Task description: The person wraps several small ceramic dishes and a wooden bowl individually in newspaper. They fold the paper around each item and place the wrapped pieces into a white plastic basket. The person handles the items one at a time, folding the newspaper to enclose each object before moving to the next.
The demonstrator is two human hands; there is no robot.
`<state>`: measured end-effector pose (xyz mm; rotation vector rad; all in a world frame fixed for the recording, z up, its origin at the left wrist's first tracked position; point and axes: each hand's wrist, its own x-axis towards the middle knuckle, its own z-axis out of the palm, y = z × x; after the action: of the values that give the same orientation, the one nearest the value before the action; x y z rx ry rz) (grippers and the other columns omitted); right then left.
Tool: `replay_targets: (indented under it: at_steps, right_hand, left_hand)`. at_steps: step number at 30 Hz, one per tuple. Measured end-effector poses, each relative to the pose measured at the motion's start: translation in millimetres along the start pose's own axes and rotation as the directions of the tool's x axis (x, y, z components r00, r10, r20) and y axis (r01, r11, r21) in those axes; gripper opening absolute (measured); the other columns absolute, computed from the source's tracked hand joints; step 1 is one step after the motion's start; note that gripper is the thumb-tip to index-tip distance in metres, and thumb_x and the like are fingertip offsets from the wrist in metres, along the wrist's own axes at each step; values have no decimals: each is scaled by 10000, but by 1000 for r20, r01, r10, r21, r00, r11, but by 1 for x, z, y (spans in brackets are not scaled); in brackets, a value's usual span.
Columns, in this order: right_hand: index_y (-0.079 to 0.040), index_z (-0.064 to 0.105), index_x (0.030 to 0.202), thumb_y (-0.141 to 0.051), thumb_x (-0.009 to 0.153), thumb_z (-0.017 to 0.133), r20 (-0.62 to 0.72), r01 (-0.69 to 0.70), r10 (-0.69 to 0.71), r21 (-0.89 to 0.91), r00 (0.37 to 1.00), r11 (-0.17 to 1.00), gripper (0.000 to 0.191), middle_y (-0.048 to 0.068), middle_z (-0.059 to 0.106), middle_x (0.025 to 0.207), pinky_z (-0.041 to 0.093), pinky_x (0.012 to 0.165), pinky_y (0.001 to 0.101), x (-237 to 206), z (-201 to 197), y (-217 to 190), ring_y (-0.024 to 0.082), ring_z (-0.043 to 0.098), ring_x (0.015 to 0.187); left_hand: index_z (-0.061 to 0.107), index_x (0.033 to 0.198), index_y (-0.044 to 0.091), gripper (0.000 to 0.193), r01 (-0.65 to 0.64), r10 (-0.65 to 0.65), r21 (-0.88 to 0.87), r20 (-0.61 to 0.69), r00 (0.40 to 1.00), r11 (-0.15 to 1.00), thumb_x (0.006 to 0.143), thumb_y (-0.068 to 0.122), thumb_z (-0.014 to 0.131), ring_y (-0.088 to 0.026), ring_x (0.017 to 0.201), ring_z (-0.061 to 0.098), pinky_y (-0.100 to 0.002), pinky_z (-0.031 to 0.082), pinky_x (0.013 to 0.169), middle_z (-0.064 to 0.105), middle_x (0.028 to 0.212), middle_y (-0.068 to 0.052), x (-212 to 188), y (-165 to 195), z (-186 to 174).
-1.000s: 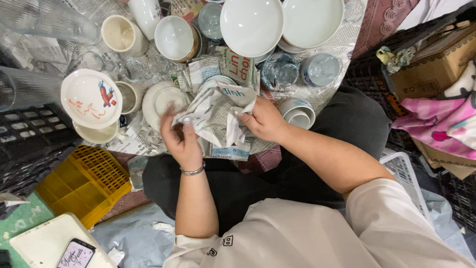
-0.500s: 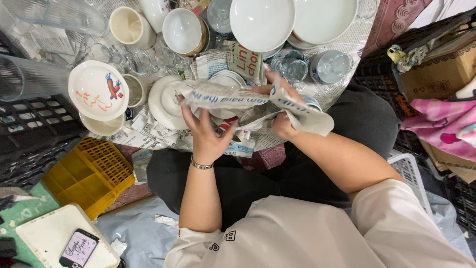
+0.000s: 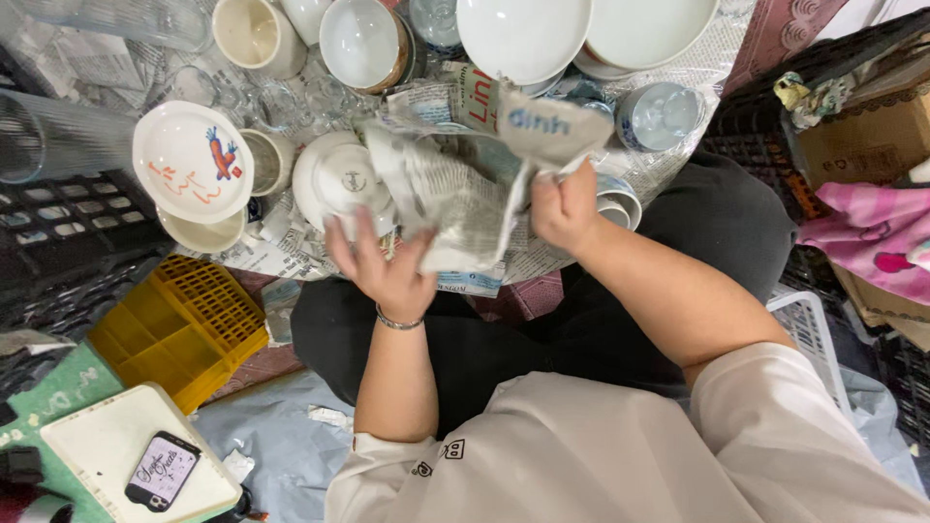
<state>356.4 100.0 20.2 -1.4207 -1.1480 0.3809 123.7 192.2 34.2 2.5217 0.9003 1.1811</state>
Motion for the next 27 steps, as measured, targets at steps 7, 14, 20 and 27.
replay_targets:
  at_steps: [7,14,20,27]
  right_hand:
    - [-6,675,945,-150,1063,488,-73,-190,176,-316,982,929,264,185,690,873,477,723,424,-7,-5,30,403,669,791]
    - [23,654,1144,-222,1117,426,-70,-16,11,-75,997,997,336,184,698,1030,530,838,429,-4,-1,23,378,679,911]
    - [-9,668,1209,-256,1075,448,141,55,-58,27,988,998,356,140,726,1085,559,877,379,-10,-13,30,287,718,983]
    - [42,613,1264,-369,1107,563,225,-89,22,291,974,953,442,185,681,1202,552,975,422,-39,-14,49,301,676,1085]
  left_hand:
    - [655,760,33,368,-25,198,-638,202,959,770,952,346,683,-292,914,738,-391,554,837,779,1036,-163,6,13,5]
    - [697,938,-5,872,435,-313,-859,349,883,269,1090,660,155,-210,901,728,-332,563,874,743,947,-109,-20,-11,19]
    - [529,1310,-9,330,554,-655,-814,325,682,172,1110,247,589,-255,1086,654,-406,539,966,646,1209,-153,-23,-39,22]
    - [270,1598,43,1013,442,-294,-754,336,895,486,788,96,875,-305,1568,367,-461,288,1331,361,1656,-194,3,-20,21]
